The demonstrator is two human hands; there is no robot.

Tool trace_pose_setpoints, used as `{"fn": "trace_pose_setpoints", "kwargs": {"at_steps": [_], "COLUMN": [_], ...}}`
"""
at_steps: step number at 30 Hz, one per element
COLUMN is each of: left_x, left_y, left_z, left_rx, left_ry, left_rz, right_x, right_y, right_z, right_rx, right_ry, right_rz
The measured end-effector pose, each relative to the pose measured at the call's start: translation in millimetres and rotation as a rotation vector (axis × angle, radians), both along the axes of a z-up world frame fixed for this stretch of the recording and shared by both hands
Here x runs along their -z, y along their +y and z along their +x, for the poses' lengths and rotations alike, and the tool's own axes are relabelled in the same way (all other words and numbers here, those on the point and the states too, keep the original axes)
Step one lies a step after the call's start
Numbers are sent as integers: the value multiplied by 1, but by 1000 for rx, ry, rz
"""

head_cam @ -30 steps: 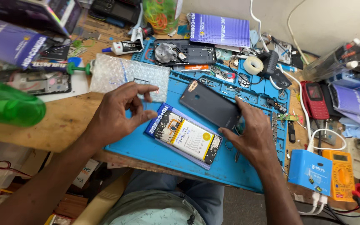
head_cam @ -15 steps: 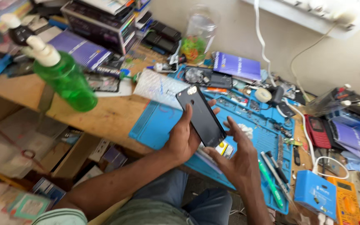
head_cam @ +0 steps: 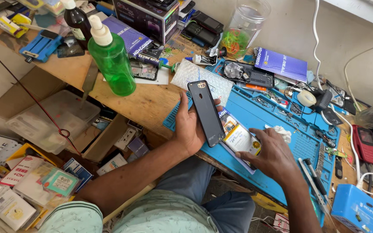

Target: The person reassembles a disassembled smartphone on a cluttered workbench. They use tweezers and a screwdriver to connect internal components and secure the back cover, then plug in a charging cable to test the device.

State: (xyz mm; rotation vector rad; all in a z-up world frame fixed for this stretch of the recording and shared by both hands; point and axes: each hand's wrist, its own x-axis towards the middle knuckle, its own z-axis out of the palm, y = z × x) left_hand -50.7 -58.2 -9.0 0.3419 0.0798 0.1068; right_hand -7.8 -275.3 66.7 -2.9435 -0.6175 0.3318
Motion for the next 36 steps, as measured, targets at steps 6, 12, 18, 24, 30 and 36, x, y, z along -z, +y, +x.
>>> {"fn": "trace_pose_setpoints", "kwargs": {"at_steps": [6,12,18,24,30,36], "left_x": [-6,-6,-11,-6,3,-11], "left_y": [6,6,3,-8,-16,-18], "left_z": [-6,-6,-6,0,0,-6], "left_rx": [-16,7,23,90,123,188], "left_ry": [32,40,58,117,0,-92], "left_rz": [93,77,78,105,88,18], "right_x": [9,36,37,28,11,8], "right_y": [-1,-38,-50,-9,29,46], "right_z": [14,44,27,-2,-18,-27], "right_rx": [47,257,241,249,207,179], "right_ry": [69,571,607,378,159,36], "right_rz": [18,760,1454,1383,1115,998]}}
